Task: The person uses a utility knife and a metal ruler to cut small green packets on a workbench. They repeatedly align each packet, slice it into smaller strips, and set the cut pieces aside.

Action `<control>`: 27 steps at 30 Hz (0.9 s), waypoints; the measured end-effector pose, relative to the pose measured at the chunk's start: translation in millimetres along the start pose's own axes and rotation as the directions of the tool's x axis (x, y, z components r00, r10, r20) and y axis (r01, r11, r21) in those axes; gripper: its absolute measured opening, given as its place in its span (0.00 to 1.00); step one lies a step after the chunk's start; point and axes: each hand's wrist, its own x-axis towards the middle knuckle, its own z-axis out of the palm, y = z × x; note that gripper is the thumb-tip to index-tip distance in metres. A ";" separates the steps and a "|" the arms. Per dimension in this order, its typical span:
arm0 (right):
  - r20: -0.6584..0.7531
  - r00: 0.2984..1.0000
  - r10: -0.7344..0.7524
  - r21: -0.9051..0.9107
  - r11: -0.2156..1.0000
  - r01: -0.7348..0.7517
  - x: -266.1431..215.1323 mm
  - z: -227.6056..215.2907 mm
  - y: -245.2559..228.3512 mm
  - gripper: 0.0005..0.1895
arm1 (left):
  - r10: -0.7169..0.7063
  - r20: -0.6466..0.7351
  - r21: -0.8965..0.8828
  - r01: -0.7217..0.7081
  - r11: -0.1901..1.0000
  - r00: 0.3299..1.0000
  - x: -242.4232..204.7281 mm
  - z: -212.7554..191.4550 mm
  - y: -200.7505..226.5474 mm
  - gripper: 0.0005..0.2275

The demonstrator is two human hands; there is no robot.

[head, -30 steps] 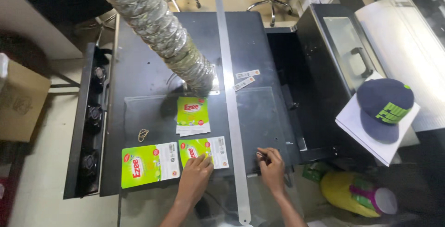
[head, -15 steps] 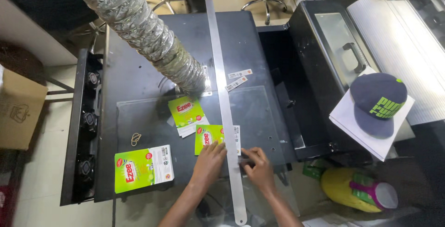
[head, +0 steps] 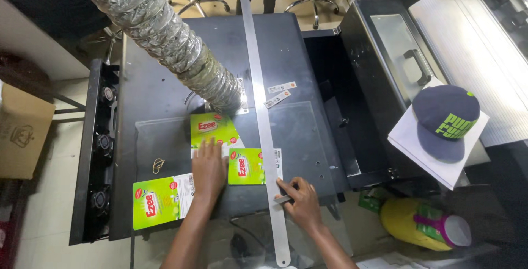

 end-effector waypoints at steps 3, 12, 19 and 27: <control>0.004 1.000 -0.014 0.000 1.000 0.014 0.5 -1.7 -1.3 0.26 | 0.400 -0.103 -0.261 -0.413 0.873 0.911 -8.6 -14.5 34.0 0.20; -0.067 0.995 -0.081 -0.041 0.996 0.078 1.8 -2.6 -3.8 0.25 | 0.275 -0.178 -0.266 -0.315 0.911 0.945 -41.2 27.5 84.6 0.26; -0.057 0.993 -0.105 -0.073 0.992 0.101 2.1 -2.2 -3.5 0.25 | 0.200 -0.122 -0.316 -0.230 0.921 0.972 -39.8 30.4 93.5 0.24; -0.029 0.994 -0.102 -0.068 0.993 0.100 3.4 -0.8 0.1 0.24 | 0.244 -0.090 -0.274 -0.259 0.926 0.966 -40.7 26.6 92.3 0.30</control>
